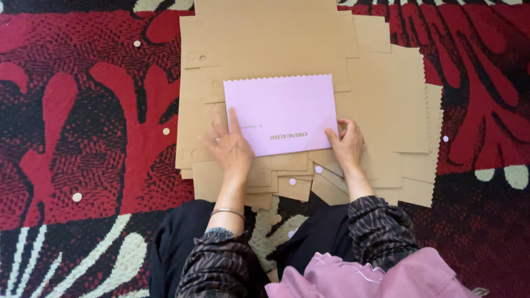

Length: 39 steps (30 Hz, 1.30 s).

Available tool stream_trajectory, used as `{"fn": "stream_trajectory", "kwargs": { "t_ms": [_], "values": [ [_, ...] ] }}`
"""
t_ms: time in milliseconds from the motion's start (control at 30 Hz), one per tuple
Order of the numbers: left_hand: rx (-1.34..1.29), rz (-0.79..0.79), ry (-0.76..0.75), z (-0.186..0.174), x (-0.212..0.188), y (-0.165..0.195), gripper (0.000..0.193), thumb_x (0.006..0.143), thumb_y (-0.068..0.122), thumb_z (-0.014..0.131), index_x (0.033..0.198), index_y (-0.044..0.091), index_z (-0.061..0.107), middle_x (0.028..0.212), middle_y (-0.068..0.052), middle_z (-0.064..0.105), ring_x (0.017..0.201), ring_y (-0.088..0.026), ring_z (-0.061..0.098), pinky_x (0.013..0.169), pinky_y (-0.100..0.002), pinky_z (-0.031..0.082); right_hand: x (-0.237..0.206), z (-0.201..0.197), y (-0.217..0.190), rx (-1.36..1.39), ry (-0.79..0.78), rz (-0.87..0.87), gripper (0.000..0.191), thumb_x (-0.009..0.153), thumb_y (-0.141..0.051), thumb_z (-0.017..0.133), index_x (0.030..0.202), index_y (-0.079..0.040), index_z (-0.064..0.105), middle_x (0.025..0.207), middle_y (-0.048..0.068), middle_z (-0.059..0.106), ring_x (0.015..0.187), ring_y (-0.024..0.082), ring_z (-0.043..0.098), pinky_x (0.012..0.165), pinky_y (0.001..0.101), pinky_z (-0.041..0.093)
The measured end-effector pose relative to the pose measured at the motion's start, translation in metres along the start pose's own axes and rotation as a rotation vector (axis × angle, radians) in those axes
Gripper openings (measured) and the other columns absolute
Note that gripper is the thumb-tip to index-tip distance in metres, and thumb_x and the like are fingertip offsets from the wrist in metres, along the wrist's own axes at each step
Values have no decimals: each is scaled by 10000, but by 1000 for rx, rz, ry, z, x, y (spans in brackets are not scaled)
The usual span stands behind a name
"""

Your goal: The person assembles a light purple shoebox by folding and interlocking pre-cut cardboard pieces. They attach the lid, close the box, and place it aside before picking up another flat cardboard piece to begin the next assembly.

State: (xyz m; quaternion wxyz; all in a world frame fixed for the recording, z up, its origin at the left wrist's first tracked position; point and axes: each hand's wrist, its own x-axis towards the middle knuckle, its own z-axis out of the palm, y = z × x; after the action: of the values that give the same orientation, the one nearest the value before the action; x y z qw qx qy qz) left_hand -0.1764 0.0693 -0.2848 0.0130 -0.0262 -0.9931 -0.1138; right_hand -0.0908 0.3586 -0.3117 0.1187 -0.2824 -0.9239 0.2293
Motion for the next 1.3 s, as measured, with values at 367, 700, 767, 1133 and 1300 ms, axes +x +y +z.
{"fn": "stream_trajectory", "kwargs": {
  "t_ms": [367,700,767,1133,1300],
  "values": [
    [-204,213,-340,33,-15,20,899,922,565,581,1628,211,152,1701,-161,-44,1562,-395,-67,1186,-696,-18,-2,-12,-83,310,75,-175,334,918,-278,798,1169,-129,637,904,24,553,844,182,551,756,337,469],
    [-170,252,-290,40,-19,13,836,953,436,562,1645,176,173,1710,-177,-22,1563,-417,-42,1178,-707,-19,-19,56,-193,1183,-266,0,352,1021,-152,601,707,-123,444,625,-67,418,571,37,361,483,250,301],
    [-169,225,-369,31,-15,16,842,945,458,561,1638,195,162,1702,-162,-38,1558,-411,-59,1179,-697,-32,-10,54,-183,1223,-318,34,371,1030,-166,596,699,-134,434,590,-70,417,523,21,349,452,234,281],
    [-195,203,-383,9,-16,20,864,943,555,548,1631,207,157,1705,-134,-58,1562,-377,-77,1192,-667,-35,6,69,-96,1174,-10,-60,368,1075,-197,586,750,-153,418,667,-102,378,577,5,323,483,211,263],
    [-191,207,-365,13,-17,21,862,949,551,544,1636,206,155,1705,-133,-62,1560,-373,-88,1192,-673,-32,23,47,-55,990,214,-22,372,1075,-173,606,747,-124,436,670,-108,379,610,2,313,507,229,246]
  ]
}}
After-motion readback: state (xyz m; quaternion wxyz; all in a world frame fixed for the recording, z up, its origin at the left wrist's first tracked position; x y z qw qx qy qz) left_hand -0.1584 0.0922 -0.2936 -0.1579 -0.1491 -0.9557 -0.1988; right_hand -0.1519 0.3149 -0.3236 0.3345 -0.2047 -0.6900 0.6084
